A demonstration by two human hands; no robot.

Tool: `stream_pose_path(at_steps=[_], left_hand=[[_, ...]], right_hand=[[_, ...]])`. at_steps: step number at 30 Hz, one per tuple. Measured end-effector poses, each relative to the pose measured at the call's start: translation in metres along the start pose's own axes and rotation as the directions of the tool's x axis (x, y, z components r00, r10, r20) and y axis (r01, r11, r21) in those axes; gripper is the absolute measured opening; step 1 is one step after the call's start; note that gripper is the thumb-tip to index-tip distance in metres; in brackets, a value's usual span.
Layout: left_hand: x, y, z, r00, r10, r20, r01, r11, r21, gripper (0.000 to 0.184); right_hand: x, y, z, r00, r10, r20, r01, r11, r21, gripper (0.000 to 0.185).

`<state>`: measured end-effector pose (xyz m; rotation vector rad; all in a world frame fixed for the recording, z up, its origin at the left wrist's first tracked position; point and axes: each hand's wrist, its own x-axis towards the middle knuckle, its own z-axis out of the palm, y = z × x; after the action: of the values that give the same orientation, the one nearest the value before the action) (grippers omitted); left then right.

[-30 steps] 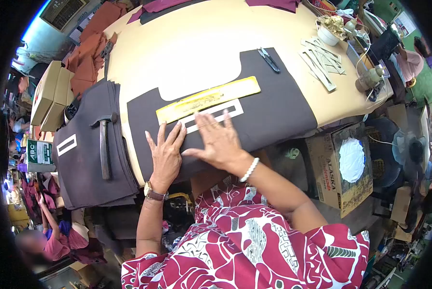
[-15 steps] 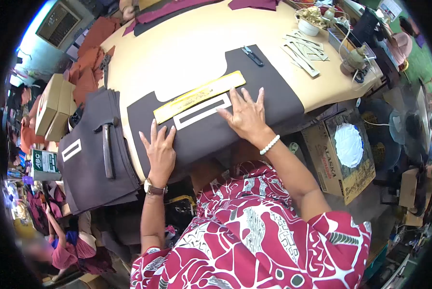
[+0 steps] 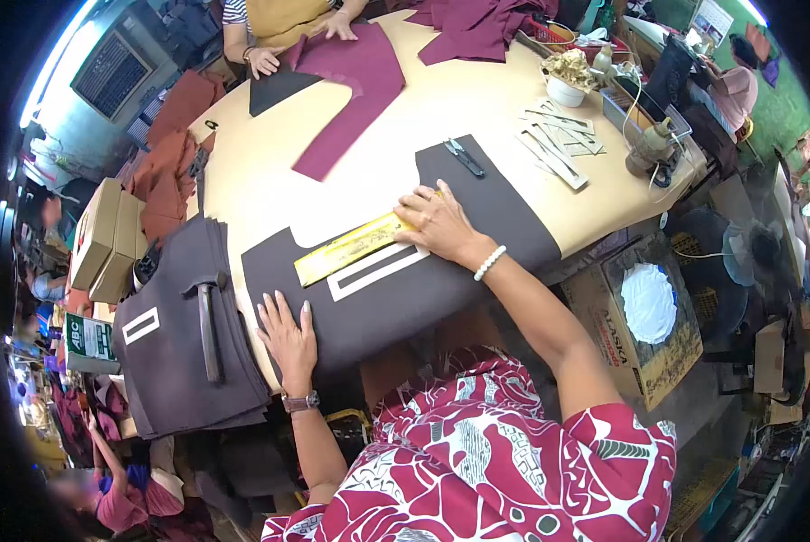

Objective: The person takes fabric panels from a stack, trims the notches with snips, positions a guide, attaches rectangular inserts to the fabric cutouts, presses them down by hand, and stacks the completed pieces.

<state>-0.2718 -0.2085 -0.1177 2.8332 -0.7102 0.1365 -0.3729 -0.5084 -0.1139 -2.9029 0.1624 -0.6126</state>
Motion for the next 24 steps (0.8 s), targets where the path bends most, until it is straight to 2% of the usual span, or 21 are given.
stream_pose_path(at_steps=[3,4,7,8,11,14,17,20,23,24], left_hand=[[0.001,0.001,-0.002,1.000,-0.011,0.007,0.011,1.000,-0.008,0.060],[0.000,0.001,-0.002,1.000,-0.013,0.008,0.013,1.000,-0.013,0.060],[0.001,0.002,-0.004,1.000,-0.011,0.000,0.011,1.000,-0.016,0.060],[0.001,0.001,-0.004,1.000,-0.004,-0.010,0.004,1.000,-0.015,0.060],[0.001,0.002,-0.002,1.000,-0.002,-0.015,0.002,1.000,-0.017,0.061],[0.001,0.003,-0.003,1.000,-0.015,0.003,0.015,1.000,-0.016,0.061],[0.001,0.002,-0.001,1.000,-0.004,-0.015,0.004,1.000,-0.010,0.062],[0.001,0.001,-0.003,1.000,-0.004,-0.015,0.004,1.000,-0.014,0.062],[0.000,0.000,-0.002,1.000,0.011,-0.027,-0.011,1.000,-0.010,0.061],[0.000,0.000,-0.002,0.999,0.012,-0.032,-0.012,1.000,-0.008,0.061]], right_hand=[[-0.004,0.006,-0.011,1.000,-0.017,-0.004,0.017,1.000,-0.009,0.050],[-0.003,0.011,-0.009,0.997,-0.035,-0.074,0.035,0.999,-0.004,0.048],[0.009,0.024,-0.022,0.983,0.077,-0.165,-0.086,0.995,-0.049,0.046],[0.015,0.034,-0.025,0.948,0.155,-0.279,-0.173,0.984,-0.041,0.039],[0.016,0.074,-0.019,0.853,0.433,-0.291,-0.490,0.857,-0.162,0.027],[0.004,0.103,-0.015,0.824,0.523,-0.218,-0.564,0.798,-0.213,0.018],[-0.019,0.133,-0.026,0.775,0.544,-0.321,-0.627,0.725,-0.285,0.014],[-0.023,0.124,-0.048,0.813,0.363,-0.455,-0.557,0.711,-0.429,0.019],[-0.010,0.078,-0.051,0.891,0.380,-0.249,-0.407,0.911,-0.065,0.033],[-0.009,0.063,-0.039,0.937,0.277,-0.212,-0.286,0.958,-0.011,0.041]])
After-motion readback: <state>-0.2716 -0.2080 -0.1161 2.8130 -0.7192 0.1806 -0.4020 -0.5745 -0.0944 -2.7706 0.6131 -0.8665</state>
